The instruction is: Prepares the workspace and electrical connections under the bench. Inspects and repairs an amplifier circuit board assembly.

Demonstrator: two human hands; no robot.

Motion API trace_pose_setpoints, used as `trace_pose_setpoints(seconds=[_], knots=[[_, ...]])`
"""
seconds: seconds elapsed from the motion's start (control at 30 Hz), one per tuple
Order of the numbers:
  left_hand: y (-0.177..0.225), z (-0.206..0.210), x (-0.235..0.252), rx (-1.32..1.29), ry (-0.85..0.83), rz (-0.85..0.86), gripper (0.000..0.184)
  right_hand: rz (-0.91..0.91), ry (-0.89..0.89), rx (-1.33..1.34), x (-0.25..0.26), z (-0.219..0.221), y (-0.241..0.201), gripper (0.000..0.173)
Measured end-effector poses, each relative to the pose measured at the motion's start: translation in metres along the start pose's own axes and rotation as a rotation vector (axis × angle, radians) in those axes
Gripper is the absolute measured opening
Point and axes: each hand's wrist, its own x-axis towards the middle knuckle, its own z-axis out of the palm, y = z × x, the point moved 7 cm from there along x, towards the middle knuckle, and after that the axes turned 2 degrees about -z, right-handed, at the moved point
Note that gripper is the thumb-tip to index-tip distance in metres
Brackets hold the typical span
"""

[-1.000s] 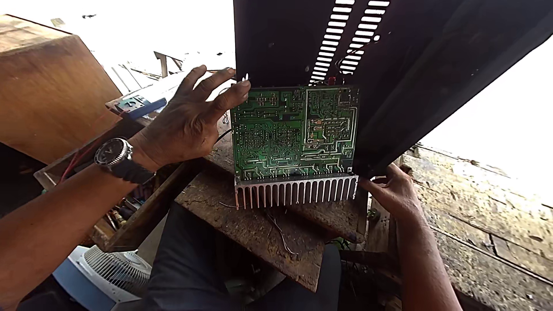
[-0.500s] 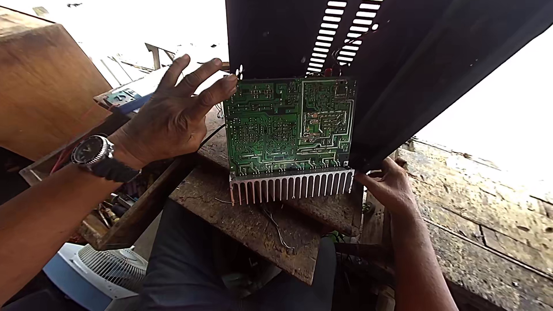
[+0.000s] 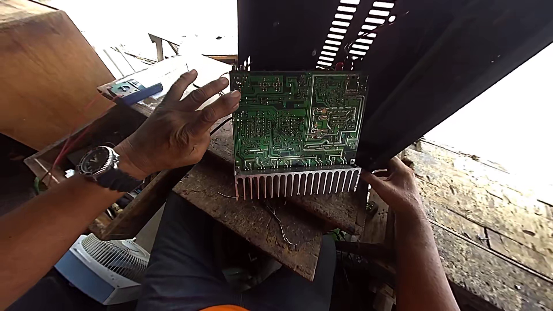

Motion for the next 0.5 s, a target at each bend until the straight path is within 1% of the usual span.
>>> trace_pose_setpoints(seconds=[0.17, 0.23, 0.37, 0.5], knots=[[0.0004, 0.0023, -0.0030, 0.004, 0.001, 0.021, 0.063, -0.014, 0.003, 0.008, 0.0003, -0.0003, -0.0005, 0.056], [0.0005, 0.0037, -0.0014, 0.007, -0.017, 0.018, 0.062, -0.018, 0.007, -0.003, -0.0001, -0.0008, -0.0013, 0.057], [0.0031, 0.0024, 0.0005, 0.023, 0.014, 0.045, 0.063, 0.018, 0.012, 0.025, -0.0018, -0.0016, -0.0029, 0.062], [0.0026, 0.0038, 0.0009, 0.008, 0.004, 0.044, 0.062, 0.042, 0.019, 0.017, -0.0025, -0.0028, -0.0067, 0.064]])
